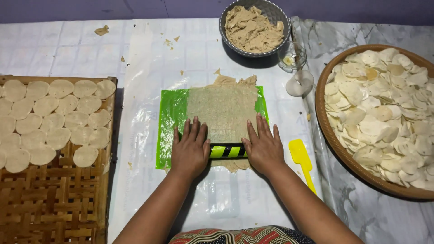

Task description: Rolling and shaping dough to prepare small snacks on a table.

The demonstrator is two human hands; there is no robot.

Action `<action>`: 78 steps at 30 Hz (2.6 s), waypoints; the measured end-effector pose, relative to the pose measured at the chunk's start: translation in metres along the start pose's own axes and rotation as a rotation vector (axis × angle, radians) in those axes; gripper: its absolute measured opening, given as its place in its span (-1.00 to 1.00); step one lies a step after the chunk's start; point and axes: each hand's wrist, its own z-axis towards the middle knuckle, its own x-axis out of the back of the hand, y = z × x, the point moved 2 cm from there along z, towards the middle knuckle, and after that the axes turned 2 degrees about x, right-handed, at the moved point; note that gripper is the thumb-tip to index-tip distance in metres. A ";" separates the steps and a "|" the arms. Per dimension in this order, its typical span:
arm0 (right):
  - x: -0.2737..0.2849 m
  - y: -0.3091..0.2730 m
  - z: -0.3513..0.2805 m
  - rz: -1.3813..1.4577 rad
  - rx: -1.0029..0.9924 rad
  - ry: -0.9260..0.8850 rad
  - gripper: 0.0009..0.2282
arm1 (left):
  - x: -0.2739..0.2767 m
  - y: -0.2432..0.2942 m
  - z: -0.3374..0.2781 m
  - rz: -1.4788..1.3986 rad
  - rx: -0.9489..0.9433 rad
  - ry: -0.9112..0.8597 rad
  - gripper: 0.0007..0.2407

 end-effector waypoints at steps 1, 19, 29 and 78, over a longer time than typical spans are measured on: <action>-0.010 0.004 -0.004 -0.027 0.029 0.055 -0.44 | -0.003 0.000 -0.008 -0.012 -0.020 0.033 -0.50; -0.052 0.107 -0.090 0.114 -0.297 0.455 -0.50 | -0.043 -0.009 -0.122 -0.127 -0.307 0.490 -0.60; -0.038 0.095 -0.097 -0.099 -0.255 0.482 -0.69 | -0.036 -0.007 -0.141 -0.239 -0.348 0.438 -0.63; -0.008 0.060 -0.080 0.359 -0.139 -0.182 -0.76 | -0.034 -0.006 -0.141 -0.258 -0.352 0.466 -0.60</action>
